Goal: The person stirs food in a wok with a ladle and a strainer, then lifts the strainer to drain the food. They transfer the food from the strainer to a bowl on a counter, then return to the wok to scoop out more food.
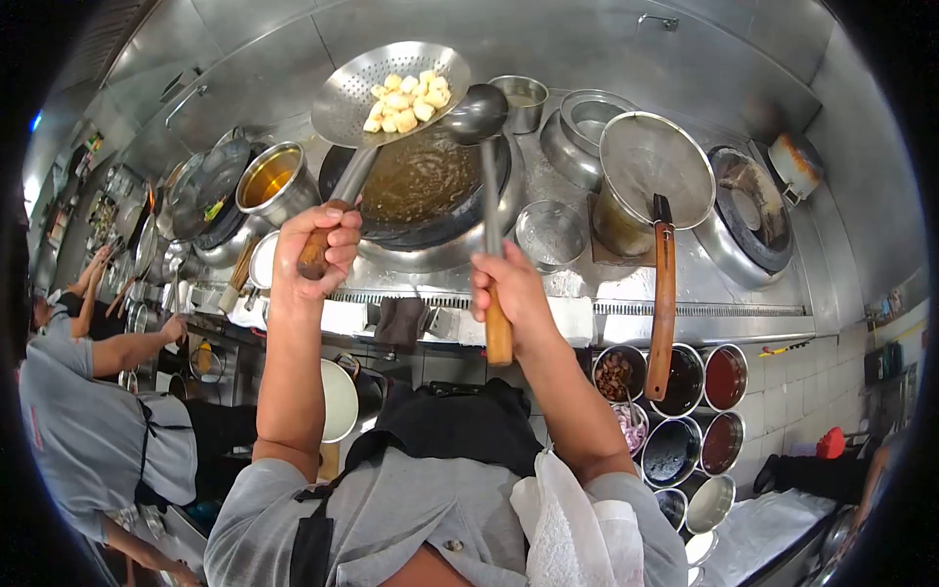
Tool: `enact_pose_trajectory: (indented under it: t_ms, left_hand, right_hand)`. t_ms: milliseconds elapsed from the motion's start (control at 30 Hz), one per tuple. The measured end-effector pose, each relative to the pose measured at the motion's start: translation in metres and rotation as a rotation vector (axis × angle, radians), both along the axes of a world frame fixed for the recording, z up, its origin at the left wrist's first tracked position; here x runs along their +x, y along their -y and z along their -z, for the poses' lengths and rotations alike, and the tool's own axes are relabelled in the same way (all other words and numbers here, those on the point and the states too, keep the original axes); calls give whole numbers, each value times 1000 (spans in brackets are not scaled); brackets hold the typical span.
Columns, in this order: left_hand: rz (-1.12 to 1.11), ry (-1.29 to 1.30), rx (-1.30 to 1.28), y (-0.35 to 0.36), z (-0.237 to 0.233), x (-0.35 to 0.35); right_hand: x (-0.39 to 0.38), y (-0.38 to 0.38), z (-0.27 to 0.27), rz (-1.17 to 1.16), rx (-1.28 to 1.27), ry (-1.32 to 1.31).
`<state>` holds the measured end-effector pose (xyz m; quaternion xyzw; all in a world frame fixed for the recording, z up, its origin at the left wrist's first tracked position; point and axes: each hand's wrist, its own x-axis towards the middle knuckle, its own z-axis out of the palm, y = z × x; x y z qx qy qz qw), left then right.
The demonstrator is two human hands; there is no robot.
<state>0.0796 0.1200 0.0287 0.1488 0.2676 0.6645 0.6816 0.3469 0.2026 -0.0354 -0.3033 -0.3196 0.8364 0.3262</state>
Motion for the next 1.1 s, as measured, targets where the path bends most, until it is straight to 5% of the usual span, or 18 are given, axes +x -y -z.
enact_pose_trajectory:
  t_ms: [200,833,1100]
  left_hand:
    - [-242,-97,-4,45,9,46]
    - [-934,70,-275,438,110,215]
    - [-1169,92,-275,634,168,316]
  right_hand:
    - [2,14,-38,-391,-304,-387]
    - [7,192,29,-1305,-392,166]
    - [-23,357,74,-1692,-290,315]
